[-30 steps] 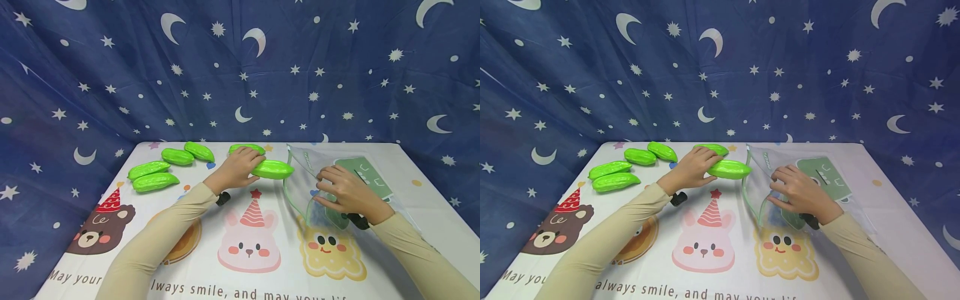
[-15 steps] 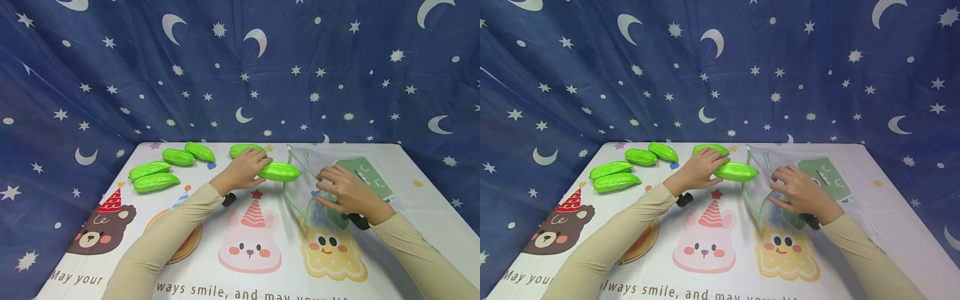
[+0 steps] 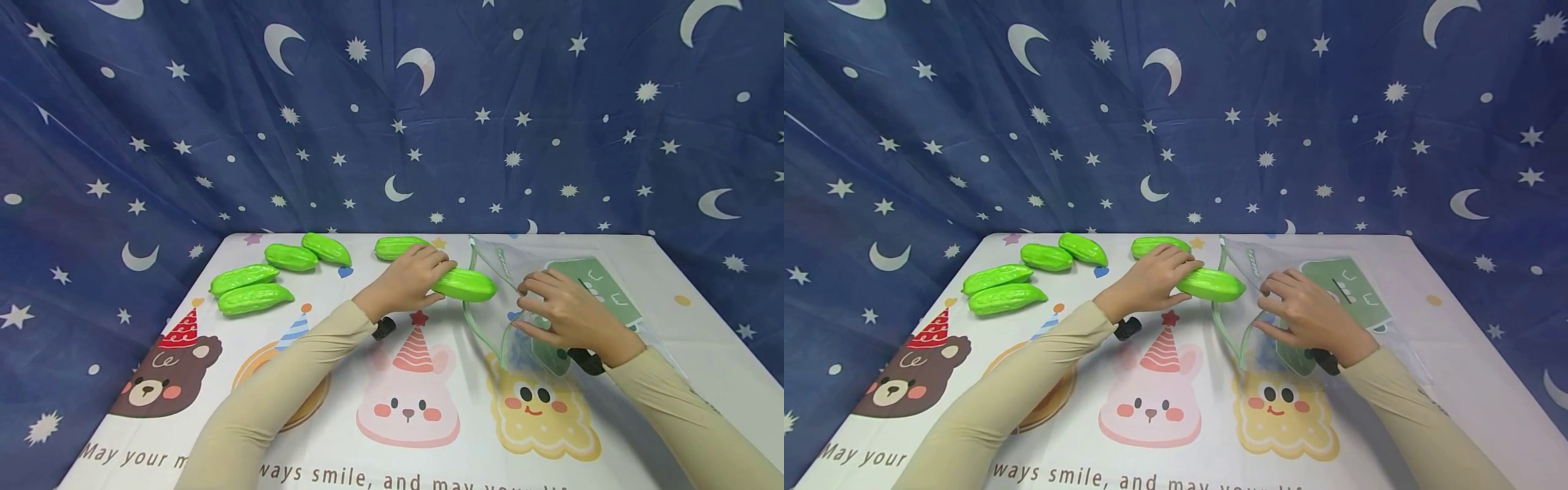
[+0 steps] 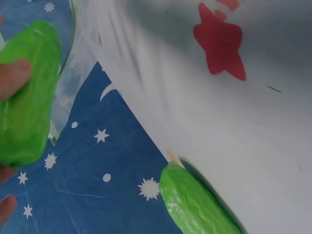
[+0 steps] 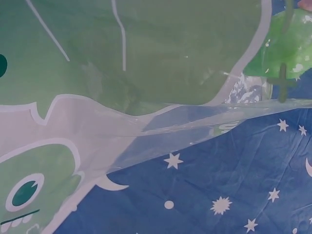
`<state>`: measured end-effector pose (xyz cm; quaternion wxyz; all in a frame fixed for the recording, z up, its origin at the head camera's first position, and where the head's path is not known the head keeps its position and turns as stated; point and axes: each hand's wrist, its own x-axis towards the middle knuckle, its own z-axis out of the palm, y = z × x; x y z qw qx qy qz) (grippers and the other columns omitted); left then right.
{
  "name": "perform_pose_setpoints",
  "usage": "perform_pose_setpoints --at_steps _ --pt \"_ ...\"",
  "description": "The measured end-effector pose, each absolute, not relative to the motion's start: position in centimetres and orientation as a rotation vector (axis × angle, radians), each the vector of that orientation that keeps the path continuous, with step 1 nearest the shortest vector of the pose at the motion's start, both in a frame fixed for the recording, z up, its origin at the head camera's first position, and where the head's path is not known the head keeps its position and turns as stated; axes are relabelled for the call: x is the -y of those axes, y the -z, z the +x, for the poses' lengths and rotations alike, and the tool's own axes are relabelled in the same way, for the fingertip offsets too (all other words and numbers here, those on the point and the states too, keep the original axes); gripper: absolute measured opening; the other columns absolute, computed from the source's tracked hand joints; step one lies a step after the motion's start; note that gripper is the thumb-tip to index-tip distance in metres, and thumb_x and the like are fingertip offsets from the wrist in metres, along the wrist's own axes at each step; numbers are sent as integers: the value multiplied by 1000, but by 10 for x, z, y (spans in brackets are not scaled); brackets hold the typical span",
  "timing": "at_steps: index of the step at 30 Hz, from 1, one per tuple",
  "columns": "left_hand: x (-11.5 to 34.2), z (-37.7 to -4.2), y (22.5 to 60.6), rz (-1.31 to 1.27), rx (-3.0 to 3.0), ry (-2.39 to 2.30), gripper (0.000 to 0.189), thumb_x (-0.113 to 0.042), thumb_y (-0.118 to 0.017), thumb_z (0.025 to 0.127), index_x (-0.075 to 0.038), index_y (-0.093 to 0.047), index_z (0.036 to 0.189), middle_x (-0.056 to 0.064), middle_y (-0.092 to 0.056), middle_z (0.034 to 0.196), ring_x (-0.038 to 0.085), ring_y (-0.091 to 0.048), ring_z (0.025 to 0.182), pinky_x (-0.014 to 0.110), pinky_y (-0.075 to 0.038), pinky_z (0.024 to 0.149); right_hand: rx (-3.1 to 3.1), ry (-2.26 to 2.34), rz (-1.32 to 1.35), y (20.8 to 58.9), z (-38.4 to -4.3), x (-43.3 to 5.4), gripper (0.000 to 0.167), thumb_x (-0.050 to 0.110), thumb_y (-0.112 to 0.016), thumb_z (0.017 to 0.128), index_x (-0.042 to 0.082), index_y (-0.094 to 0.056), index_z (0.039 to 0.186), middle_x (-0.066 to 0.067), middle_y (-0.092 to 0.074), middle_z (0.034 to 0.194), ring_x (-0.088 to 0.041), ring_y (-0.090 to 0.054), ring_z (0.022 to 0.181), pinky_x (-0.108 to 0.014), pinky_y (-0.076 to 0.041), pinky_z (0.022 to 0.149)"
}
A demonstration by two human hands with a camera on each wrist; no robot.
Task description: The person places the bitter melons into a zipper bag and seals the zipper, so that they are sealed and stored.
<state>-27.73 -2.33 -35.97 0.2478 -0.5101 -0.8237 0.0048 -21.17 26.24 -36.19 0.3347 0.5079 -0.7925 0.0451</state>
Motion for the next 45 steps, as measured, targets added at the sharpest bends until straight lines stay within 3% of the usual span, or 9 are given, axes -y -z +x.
perform_pose_setpoints --at_steps 11,21,37,45 --pt "14 -277 360 -1368 2256 -41 49 -37 -72 80 -11 -59 119 2 -60 112 20 -53 113 35 -40 104 2083 -114 1320 361 -211 -263 47 44 -37 98 11 -61 74 -8 -60 81 -26 -56 81 -41 -45 73" --pt "10 -276 360 -1277 2248 -92 51 -42 -73 77 -12 -59 116 1 -61 107 20 -54 109 34 -40 102 2053 -125 1317 360 -210 -262 47 43 -39 97 10 -62 74 -9 -60 80 -26 -56 79 -41 -45 71" --pt "-5 -275 364 -1345 2187 -116 56 -48 -72 76 -13 -60 117 -1 -62 107 18 -56 105 32 -38 103 2052 -108 1320 358 -211 -261 47 44 -38 98 10 -61 74 -8 -60 80 -26 -56 78 -41 -46 71" --pt "-7 -276 365 -1222 2208 -149 55 -53 -70 75 -14 -62 113 -2 -62 103 18 -55 103 33 -38 104 2053 -106 1312 357 -210 -263 46 43 -38 97 10 -61 75 -7 -59 80 -25 -56 78 -40 -44 71"
